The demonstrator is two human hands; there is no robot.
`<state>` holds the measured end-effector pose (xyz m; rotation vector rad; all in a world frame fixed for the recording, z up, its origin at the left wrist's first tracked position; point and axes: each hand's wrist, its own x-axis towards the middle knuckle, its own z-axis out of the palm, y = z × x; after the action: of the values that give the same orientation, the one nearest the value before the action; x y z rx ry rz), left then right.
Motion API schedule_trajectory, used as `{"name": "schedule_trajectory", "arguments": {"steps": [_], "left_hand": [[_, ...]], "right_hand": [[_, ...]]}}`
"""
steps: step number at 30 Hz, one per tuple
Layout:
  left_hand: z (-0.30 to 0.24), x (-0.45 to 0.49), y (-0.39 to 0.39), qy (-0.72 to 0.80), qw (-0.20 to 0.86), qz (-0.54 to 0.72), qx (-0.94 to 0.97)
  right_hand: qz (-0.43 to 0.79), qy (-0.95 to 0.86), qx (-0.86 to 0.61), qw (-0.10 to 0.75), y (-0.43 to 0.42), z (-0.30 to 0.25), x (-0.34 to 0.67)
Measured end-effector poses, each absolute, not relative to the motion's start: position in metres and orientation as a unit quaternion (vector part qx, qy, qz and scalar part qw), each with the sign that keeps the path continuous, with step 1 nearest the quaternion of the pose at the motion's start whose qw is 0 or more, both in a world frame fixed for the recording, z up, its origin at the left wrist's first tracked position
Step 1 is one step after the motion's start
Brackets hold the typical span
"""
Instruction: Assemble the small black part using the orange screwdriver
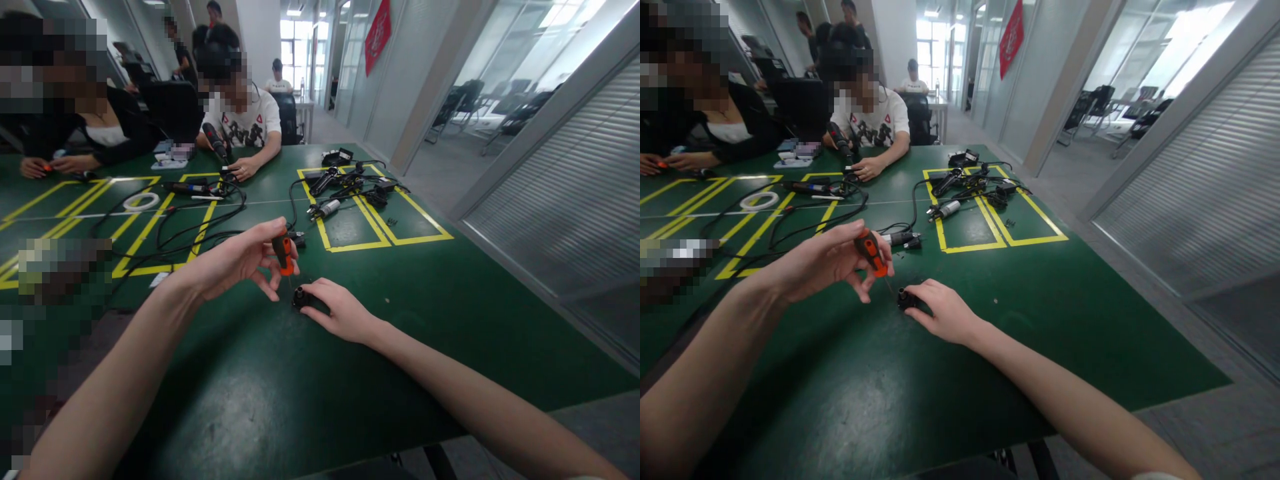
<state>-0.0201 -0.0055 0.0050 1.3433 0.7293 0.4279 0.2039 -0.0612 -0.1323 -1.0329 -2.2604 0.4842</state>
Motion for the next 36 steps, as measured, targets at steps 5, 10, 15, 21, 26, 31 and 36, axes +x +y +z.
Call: {"name": "schedule_trajectory", "arguments": {"steps": [5,10,15,21,26,31,36], "left_hand": [[0.0044,-0.0199,-0.0078,0.322,0.687,0.187,0.624],[0.0027,-0.0174,-0.008,0.306,0.708,0.174,0.612],[0.0036,-0.0138,-0.0112,0.319,0.685,0.199,0.624],[0.0048,-0.011,-0.0128,0.342,0.658,0.225,0.632],[0.0049,-0.0122,-0.0116,0.315,0.686,0.209,0.622],[0.0068,-0.0127,-0.0106,0.312,0.657,0.203,0.656],[0.0103,-0.0175,-0.0083,0.363,0.568,0.228,0.703]], "right_hand": [[0.185,-0.844,-0.399,0.306,-0.0625,-0.1333,0.2019],[0.184,-0.846,-0.404,0.295,-0.0623,-0.1315,0.2028],[0.188,-0.846,-0.401,0.296,-0.0618,-0.1304,0.2021],[0.187,-0.848,-0.397,0.296,-0.0606,-0.132,0.2015],[0.189,-0.84,-0.405,0.309,-0.0589,-0.1343,0.2021],[0.189,-0.837,-0.404,0.317,-0.0588,-0.1355,0.2033],[0.187,-0.839,-0.404,0.313,-0.0589,-0.1342,0.2041]]}}
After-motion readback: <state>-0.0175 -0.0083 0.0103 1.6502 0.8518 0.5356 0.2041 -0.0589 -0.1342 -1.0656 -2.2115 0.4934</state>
